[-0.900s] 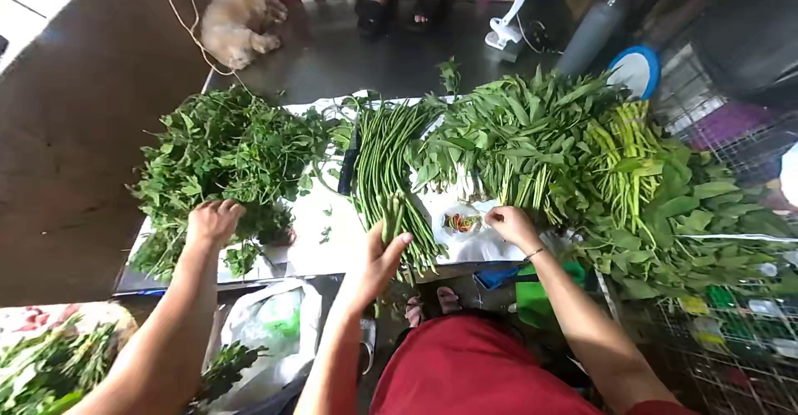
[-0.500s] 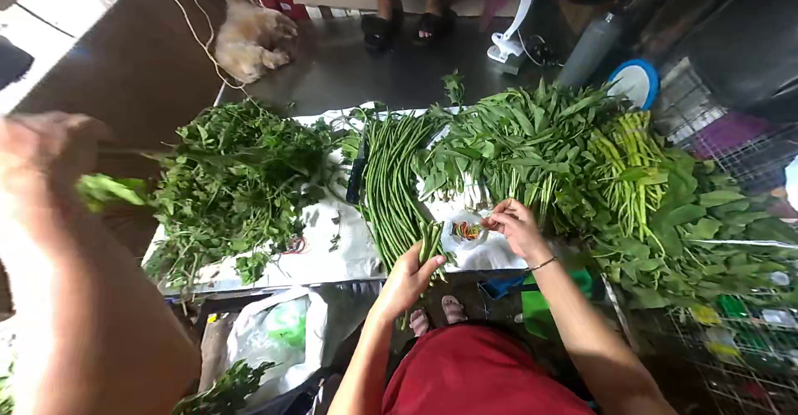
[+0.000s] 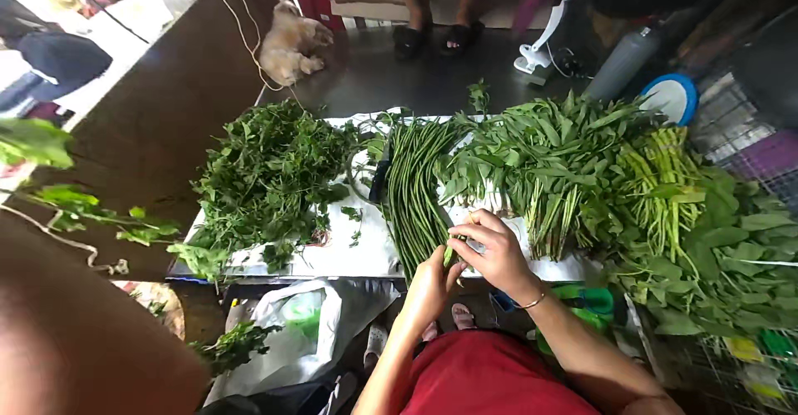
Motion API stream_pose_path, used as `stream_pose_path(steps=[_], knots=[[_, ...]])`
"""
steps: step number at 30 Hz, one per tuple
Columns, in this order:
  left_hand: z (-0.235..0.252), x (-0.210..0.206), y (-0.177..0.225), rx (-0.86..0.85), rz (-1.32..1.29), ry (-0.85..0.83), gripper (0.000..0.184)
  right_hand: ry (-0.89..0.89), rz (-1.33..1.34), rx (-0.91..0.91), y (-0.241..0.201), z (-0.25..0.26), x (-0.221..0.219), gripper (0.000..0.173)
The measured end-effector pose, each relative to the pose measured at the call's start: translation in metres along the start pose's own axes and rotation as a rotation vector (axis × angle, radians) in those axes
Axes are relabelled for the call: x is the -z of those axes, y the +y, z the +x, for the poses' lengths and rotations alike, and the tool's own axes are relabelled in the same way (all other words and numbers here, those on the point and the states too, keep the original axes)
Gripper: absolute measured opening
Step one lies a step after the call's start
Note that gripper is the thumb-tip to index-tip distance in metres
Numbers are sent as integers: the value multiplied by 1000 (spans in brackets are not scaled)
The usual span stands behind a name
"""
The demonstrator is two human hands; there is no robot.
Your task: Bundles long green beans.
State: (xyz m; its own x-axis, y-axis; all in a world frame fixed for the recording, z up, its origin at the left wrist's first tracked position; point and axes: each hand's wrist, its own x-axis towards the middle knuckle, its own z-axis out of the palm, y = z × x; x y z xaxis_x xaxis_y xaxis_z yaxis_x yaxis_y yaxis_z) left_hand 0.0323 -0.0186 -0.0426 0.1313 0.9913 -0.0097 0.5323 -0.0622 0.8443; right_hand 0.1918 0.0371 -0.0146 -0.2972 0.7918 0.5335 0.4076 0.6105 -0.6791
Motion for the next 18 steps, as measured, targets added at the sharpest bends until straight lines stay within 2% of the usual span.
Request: stream_pose_path(steps=[6,12,15,18], knots=[[-3,1,-4,69,-124,84,36,-56,20,-83,-3,6,0,24],[-7,-5,-3,102,-114,121,44,-114,93,-146,10,13,-13,25],[-7,-5,-2,117,-77,113,41,-162,106,-166,12,14,-14,27],[-8,-3,-3,128,-46,98,41,-215,251,-239,11,19,-3,28]])
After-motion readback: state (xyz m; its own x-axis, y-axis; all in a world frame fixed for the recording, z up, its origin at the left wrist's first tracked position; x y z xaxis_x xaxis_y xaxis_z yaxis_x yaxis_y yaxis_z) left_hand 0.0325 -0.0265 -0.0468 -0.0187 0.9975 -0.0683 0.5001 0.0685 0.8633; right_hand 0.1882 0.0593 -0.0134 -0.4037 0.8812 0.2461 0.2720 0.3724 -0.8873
